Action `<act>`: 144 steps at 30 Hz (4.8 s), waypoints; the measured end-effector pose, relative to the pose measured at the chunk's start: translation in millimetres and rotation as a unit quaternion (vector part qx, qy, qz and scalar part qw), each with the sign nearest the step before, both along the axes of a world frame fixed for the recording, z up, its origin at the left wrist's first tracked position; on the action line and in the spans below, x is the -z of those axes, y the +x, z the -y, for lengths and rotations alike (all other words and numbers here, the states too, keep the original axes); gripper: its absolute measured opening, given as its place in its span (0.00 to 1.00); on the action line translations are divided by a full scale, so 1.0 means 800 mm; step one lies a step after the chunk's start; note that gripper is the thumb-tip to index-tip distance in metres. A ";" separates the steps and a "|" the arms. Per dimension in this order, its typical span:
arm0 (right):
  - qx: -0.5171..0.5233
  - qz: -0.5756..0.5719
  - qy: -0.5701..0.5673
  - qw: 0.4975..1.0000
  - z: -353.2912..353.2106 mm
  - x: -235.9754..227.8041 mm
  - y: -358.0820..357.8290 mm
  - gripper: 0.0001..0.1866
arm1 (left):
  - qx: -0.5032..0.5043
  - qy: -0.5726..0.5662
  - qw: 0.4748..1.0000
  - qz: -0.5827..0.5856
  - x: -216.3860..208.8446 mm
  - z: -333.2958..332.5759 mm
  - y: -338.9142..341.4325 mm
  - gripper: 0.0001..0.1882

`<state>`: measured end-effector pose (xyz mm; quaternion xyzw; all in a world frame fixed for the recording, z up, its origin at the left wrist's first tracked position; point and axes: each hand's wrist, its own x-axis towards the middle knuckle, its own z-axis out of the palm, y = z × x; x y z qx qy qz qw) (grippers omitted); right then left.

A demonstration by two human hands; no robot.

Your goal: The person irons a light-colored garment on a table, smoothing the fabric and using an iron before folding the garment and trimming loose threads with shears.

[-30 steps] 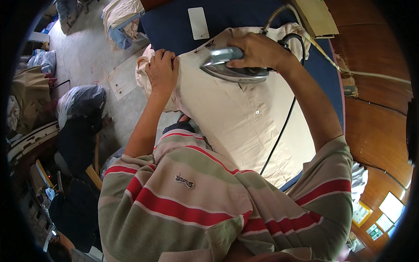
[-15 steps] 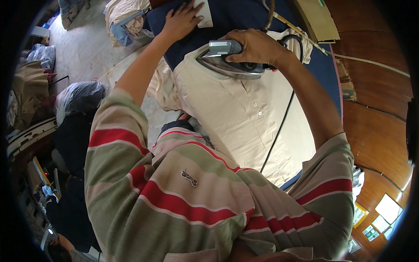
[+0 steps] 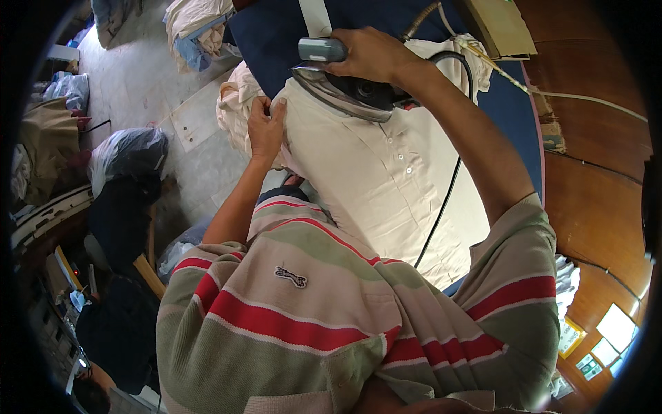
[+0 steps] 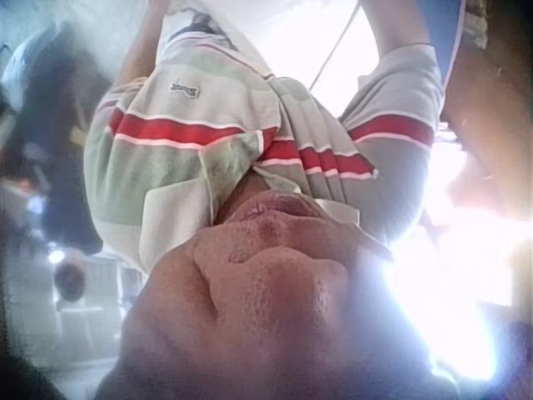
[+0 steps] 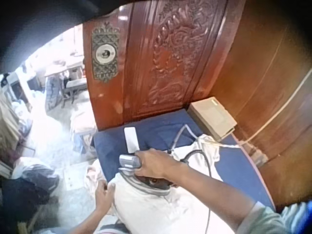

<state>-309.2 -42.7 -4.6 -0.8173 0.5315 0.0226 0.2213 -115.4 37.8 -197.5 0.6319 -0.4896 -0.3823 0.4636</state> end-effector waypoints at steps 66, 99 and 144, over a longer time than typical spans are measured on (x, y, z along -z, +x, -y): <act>0.062 -0.001 -0.006 0.998 -0.091 0.002 -0.150 0.23 | 0.205 -0.238 0.844 0.435 -0.068 -0.007 -0.071 0.20; -0.168 -0.012 -0.045 0.985 -0.057 0.000 -0.052 0.14 | 0.073 -0.183 0.917 0.348 -0.024 0.012 -0.005 0.11; 0.077 -0.036 0.013 0.996 -0.182 0.011 -0.189 0.18 | 0.483 -0.270 0.661 0.506 -0.048 0.050 -0.147 0.25</act>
